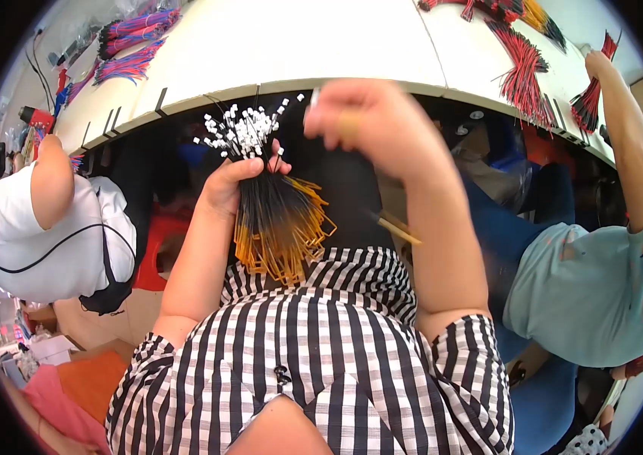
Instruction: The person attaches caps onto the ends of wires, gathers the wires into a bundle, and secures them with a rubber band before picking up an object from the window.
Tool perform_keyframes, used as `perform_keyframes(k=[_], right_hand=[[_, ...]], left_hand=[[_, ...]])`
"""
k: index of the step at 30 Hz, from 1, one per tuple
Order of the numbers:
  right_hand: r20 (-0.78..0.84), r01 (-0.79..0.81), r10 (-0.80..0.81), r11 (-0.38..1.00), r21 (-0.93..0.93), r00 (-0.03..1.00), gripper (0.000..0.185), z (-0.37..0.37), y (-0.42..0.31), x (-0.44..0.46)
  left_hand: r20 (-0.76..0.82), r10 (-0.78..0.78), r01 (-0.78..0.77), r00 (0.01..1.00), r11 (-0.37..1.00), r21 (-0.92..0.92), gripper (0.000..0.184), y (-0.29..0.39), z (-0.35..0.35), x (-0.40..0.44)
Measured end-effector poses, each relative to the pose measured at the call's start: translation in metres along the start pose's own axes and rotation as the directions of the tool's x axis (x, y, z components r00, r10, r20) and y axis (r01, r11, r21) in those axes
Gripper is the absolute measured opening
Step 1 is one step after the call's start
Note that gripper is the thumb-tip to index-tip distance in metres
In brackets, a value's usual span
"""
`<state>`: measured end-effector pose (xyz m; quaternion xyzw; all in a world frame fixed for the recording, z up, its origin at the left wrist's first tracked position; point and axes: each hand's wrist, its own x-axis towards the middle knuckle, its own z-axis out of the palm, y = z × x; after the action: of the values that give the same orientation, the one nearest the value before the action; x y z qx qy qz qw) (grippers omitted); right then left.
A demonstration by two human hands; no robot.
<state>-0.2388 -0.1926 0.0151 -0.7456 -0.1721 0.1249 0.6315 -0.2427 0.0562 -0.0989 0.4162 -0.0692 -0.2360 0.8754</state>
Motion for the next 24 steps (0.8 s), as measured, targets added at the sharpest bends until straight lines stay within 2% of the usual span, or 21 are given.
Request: perform_keyframes(k=[1,2,4,7,10,12,14,15,17,21,23,24], right_hand=[[0.078,-0.025,0.037,0.988,-0.151,0.996,0.015,0.01,0.009,0.0],[0.095,-0.097,0.109,0.987,-0.132,0.989,0.013,0.024,0.021,-0.002],[-0.007,-0.158,0.158,0.987,-0.024,0.987,0.009,0.052,0.049,0.0],[-0.101,-0.128,0.138,0.987,0.097,0.985,0.008,0.068,0.055,0.004],[-0.17,-0.076,0.083,0.996,0.047,0.982,0.007,0.07,0.053,0.004],[-0.177,-0.066,0.081,0.994,0.088,0.981,0.006,0.073,0.053,0.006],[-0.257,-0.002,0.072,0.965,0.263,0.964,0.005,0.078,0.05,0.004],[-0.257,-0.001,0.07,0.965,0.261,0.964,0.005,0.079,0.05,0.003],[-0.236,0.039,0.072,0.898,0.438,0.969,0.004,0.078,0.052,0.001],[-0.238,0.039,0.079,0.891,0.453,0.968,0.004,0.079,0.05,-0.007],[-0.374,0.116,-0.058,0.984,0.135,0.926,0.003,0.083,0.05,-0.01],[-0.376,0.117,-0.058,0.984,0.136,0.925,0.003,0.082,0.049,-0.01]], left_hand=[[-0.011,-0.018,0.018,1.0,1.0,-0.016,0.038,0.001,0.001,0.0],[-0.008,-0.011,0.01,1.0,1.0,-0.018,0.038,0.003,0.004,0.0],[-0.064,-0.036,0.037,0.997,0.999,0.021,0.038,0.005,0.01,-0.004],[-0.038,-0.018,0.021,0.999,0.998,0.066,0.04,0.0,0.01,-0.006],[0.072,-0.002,-0.012,0.997,0.981,0.191,0.048,0.008,0.018,-0.01],[0.053,0.046,-0.058,0.998,0.968,0.244,0.045,0.012,0.034,-0.012],[0.042,0.025,-0.036,0.999,0.96,0.279,0.046,0.011,0.037,-0.012],[-0.008,0.033,-0.029,0.999,0.956,0.293,0.046,0.01,0.042,-0.013],[-0.051,0.025,-0.009,0.998,0.952,0.305,0.044,0.011,0.046,-0.012],[-0.035,0.012,0.001,0.999,0.941,0.339,0.044,0.007,0.043,-0.011],[-0.076,0.044,-0.017,0.996,0.947,0.321,0.045,0.006,0.046,-0.01],[-0.075,0.043,-0.016,0.996,0.947,0.322,0.045,0.005,0.046,-0.01]])
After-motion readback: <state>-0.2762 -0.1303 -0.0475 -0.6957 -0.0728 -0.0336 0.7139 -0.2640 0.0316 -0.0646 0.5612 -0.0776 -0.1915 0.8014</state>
